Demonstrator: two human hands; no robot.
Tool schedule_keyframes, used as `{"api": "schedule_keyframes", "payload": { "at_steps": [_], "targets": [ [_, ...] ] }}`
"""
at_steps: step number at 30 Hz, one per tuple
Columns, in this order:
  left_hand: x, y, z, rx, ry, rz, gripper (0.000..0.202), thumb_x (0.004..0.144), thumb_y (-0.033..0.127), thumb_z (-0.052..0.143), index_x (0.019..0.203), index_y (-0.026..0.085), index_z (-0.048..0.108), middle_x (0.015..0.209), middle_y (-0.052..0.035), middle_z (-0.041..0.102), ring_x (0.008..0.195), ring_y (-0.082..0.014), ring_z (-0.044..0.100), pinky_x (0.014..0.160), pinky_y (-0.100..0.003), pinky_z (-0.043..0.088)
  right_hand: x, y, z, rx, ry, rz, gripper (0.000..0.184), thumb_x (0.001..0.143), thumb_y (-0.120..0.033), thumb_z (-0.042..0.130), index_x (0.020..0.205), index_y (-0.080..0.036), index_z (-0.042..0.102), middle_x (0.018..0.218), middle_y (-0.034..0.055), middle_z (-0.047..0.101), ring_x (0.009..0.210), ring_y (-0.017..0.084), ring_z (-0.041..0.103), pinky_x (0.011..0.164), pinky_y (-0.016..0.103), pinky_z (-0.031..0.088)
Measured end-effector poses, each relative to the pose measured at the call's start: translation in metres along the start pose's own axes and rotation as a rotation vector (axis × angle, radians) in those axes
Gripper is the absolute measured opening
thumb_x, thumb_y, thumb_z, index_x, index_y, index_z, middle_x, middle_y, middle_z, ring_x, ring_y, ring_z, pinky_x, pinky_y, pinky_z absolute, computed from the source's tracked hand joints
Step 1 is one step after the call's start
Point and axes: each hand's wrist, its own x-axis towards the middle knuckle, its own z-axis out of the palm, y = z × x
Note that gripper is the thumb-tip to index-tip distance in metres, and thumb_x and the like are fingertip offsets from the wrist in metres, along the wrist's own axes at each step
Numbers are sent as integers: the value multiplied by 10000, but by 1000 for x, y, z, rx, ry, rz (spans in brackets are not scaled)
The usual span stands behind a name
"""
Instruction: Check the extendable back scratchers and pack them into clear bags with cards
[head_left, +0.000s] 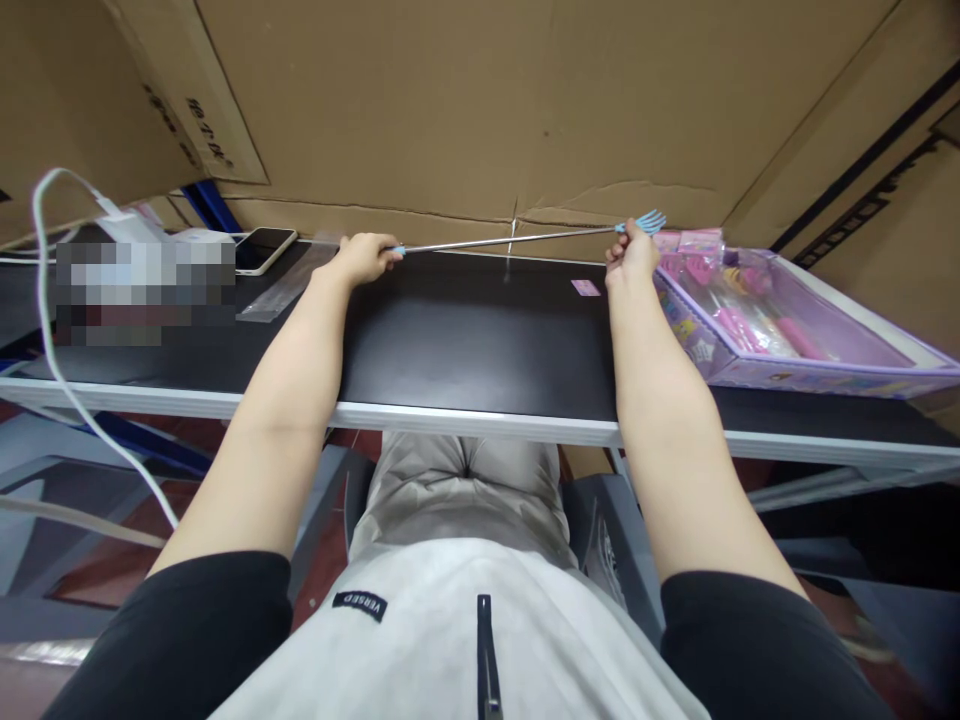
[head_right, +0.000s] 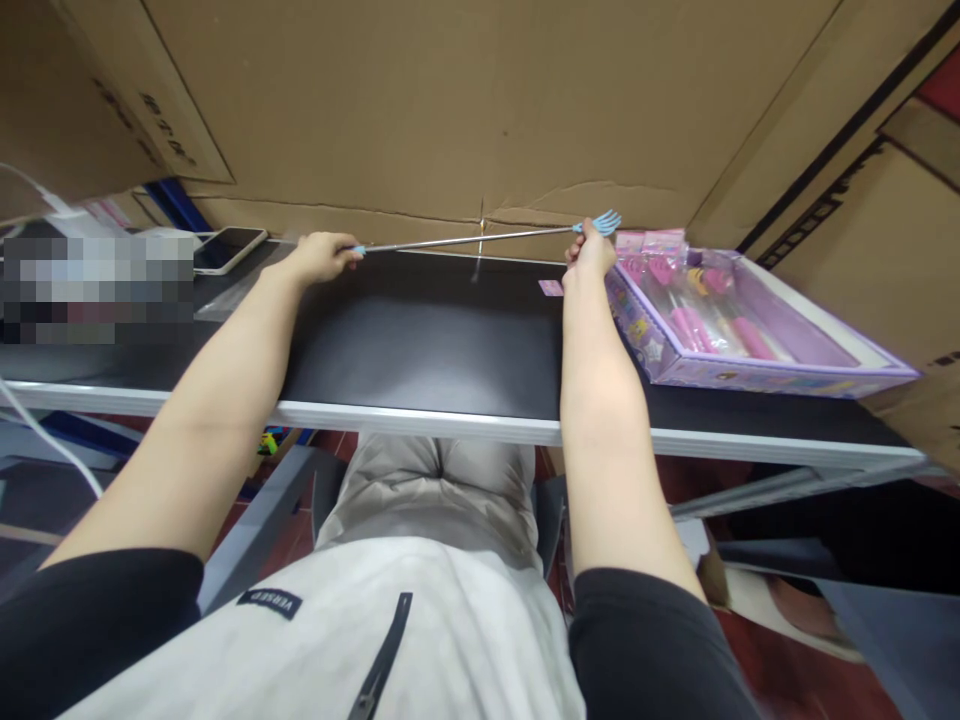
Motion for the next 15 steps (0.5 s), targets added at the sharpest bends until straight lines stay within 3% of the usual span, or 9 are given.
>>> {"api": "schedule_keyframes", "payload": {
  "at_steps": [9, 15],
  "targets": [
    [6, -9, 8, 73, -9, 16, 239, 990, 347, 574, 1009, 247, 790, 991, -135, 816, 1226, -383, 719, 1196, -620, 414, 4, 6, -3, -8, 3, 0, 496, 1155, -104, 505, 685, -228, 409, 505, -118, 369, 450, 24, 321, 493, 177, 247],
    [7, -9, 12, 66, -36, 55, 212, 995, 332, 602, 999, 242, 794, 1019, -126, 830, 1181, -341, 740, 1109, -453, 492, 7, 4, -1, 31, -13, 57, 480, 1114, -168, 661, 710, -222, 408, 540, -122, 355, 430, 23, 323, 431, 142, 274]
  ]
}}
